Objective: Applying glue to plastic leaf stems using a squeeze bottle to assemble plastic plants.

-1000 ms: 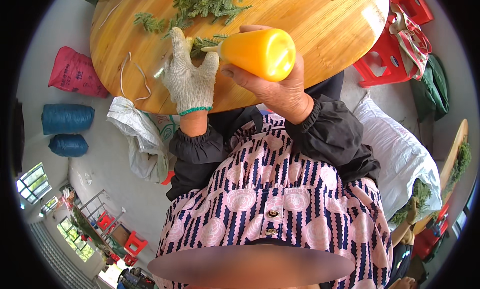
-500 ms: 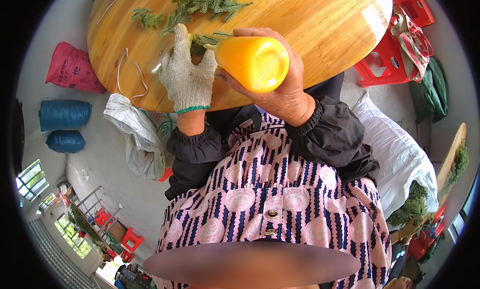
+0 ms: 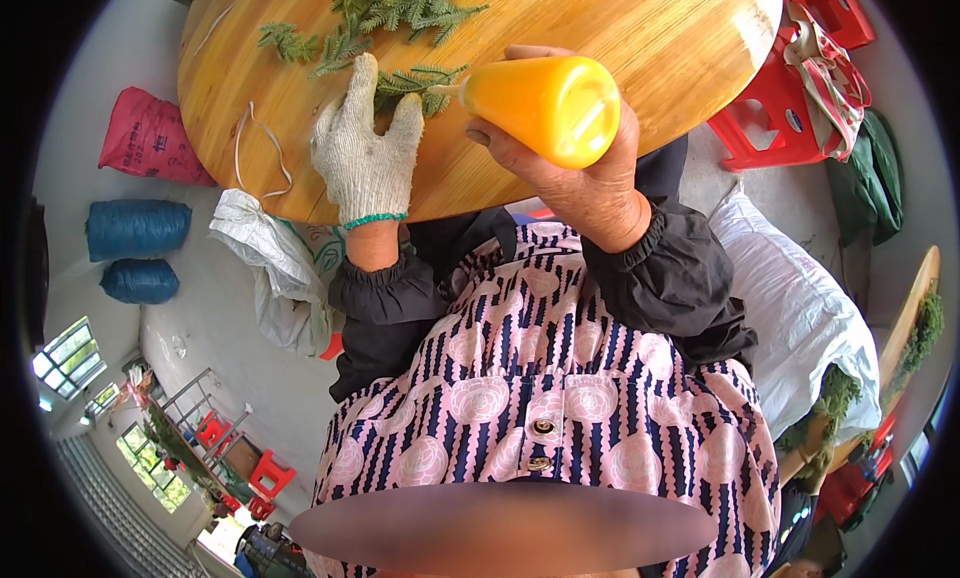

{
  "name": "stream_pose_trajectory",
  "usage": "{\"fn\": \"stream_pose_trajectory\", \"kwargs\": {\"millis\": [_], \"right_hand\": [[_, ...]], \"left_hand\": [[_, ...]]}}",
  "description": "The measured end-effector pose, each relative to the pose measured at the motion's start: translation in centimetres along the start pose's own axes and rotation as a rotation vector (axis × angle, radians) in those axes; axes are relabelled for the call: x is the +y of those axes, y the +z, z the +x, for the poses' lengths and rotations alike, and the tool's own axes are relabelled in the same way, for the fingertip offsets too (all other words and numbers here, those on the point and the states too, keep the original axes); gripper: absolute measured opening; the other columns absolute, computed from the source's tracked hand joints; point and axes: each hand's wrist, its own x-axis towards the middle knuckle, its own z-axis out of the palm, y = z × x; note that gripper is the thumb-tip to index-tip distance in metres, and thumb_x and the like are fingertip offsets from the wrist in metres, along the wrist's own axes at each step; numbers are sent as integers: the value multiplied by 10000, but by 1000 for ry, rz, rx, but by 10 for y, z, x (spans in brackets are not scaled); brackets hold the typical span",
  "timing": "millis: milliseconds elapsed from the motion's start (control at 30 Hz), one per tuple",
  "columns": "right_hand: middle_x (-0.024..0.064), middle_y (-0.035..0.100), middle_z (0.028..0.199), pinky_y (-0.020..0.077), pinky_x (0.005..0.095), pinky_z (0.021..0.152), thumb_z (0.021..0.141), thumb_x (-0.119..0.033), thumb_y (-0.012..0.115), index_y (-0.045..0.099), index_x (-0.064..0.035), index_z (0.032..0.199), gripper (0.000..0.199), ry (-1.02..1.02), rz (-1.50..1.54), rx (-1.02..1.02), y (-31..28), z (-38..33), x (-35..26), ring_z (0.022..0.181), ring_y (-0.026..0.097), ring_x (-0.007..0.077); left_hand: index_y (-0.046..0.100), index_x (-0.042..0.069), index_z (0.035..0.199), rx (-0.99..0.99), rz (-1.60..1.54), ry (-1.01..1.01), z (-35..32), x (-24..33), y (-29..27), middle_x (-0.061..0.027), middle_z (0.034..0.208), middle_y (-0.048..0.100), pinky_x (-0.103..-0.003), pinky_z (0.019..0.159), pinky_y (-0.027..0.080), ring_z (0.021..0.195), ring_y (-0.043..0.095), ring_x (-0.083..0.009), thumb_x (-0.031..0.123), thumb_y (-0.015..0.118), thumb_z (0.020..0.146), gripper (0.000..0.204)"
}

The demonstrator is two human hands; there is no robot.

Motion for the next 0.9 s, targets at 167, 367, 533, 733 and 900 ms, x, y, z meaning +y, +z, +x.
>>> {"fn": "stream_pose_trajectory", "kwargs": {"millis": [167,367,533,733,900], "right_hand": [[80,737,1048,580,296,876,803,-21,862,631,38,1242,499,29,5,49,-10,-1,5,959,715,145],[87,731,1078,589,300,892,820,-23,854,633,31,1243,480,81,128,103,-14,1,7,971,718,153],[81,728,1087,592,318,917,850,-25,830,644,18,1239,432,52,60,128,-20,4,10,989,722,169],[74,732,1112,595,319,918,869,-40,820,656,8,1247,416,44,103,112,-29,5,18,970,730,172],[74,743,1081,596,309,902,882,-74,820,686,3,1198,351,31,97,148,-36,7,20,959,731,169]], "left_hand": [[664,90,1360,-30,-53,-51,1,7,10,-197,1108,735,-495,953,497,1056,650,-384,309,828,765,655],[672,83,1347,-40,-66,-75,1,7,6,-183,1124,746,-485,985,486,1093,647,-374,279,841,756,645],[684,71,1325,-27,-85,-81,2,9,6,-192,1162,741,-474,985,496,1108,650,-369,247,852,748,627],[687,53,1313,26,-110,-39,0,4,11,-188,1114,752,-463,961,521,1078,663,-375,199,864,730,626],[648,63,1379,38,-173,-1,0,2,15,-176,1106,720,-425,927,537,1026,668,-321,161,829,818,597]]}}
